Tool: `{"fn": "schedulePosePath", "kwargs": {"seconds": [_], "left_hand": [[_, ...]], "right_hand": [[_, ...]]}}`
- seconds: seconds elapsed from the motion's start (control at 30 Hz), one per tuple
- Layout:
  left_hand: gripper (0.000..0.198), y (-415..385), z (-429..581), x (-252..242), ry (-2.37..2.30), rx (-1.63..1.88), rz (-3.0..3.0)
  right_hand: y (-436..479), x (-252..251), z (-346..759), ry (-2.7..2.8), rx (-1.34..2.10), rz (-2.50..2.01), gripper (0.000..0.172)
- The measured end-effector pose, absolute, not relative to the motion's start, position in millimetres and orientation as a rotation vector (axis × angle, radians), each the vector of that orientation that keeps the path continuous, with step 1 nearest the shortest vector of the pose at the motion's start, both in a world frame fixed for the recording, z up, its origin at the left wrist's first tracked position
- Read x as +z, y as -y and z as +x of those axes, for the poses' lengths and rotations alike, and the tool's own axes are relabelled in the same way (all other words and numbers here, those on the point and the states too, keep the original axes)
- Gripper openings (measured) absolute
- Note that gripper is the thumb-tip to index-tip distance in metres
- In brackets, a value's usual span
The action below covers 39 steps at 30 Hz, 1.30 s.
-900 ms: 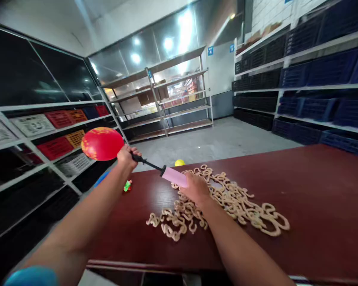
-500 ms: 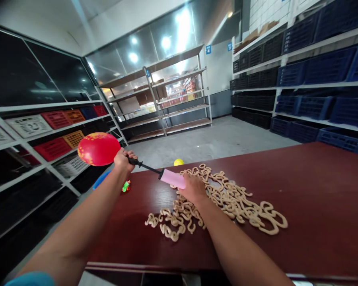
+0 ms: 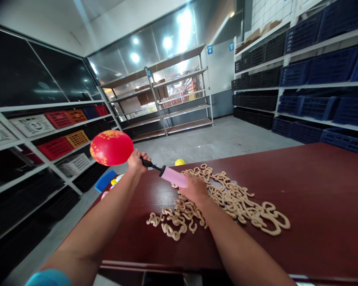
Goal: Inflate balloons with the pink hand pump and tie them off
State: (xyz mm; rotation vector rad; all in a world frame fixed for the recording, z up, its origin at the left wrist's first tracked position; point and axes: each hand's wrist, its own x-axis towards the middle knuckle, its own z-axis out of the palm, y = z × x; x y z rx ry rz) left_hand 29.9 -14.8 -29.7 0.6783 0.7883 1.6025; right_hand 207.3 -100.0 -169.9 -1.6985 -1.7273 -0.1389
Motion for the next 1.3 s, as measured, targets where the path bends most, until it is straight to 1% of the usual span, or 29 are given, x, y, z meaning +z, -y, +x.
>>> {"fn": "schedulePosePath", "kwargs": {"seconds": [0.07,0.17,0.27,0.43,0.63,0.77,0.9,1.13,1.2,1.3], "left_hand": [[0.030,9.6,12.9,-10.0,-0.786,1.630,0.690],[0.028,1.9,-13.6,13.9,-0.782,1.666,0.715],[0.028,-2.3,-29.7,19.0,-0.787,1.680,0.718],[0.030,1.0,-20.4,-13.5,-0.800,1.641,0.656],[0.034,16.0,20.8,-59.6,-0.769,1.559,0.636],[0.036,24.5,37.7,-69.9,-0.743,1.542,0.649],[0.034,25.2,32.2,-50.5,-0.782,1.558,0.653],[0.031,8.3,-18.3,18.6,-0.754,1.667,0.768],[0.030,4.1,-29.6,24.7,-0.762,1.695,0.776],[0.030,2.7,-34.4,15.1,-0.777,1.706,0.743]], "right_hand": [[100.3,-167.8,209.5,1.727,-0.141,-1.699,0.038],[99.1,-167.9,210.0,1.733,-0.134,-1.700,0.034],[97.0,-171.4,206.9,1.740,-0.108,-1.701,0.032],[97.1,-174.8,202.7,1.782,-0.086,-1.728,0.040],[98.3,-175.3,201.8,1.808,-0.064,-1.747,0.037],[96.8,-178.2,202.0,1.799,-0.095,-1.726,0.035],[97.5,-175.5,202.2,1.769,-0.124,-1.669,0.034],[98.1,-170.2,205.5,1.717,-0.081,-1.641,0.045],[96.5,-171.8,206.5,1.716,-0.064,-1.657,0.045],[94.3,-175.1,207.7,1.729,-0.049,-1.693,0.041]]}}
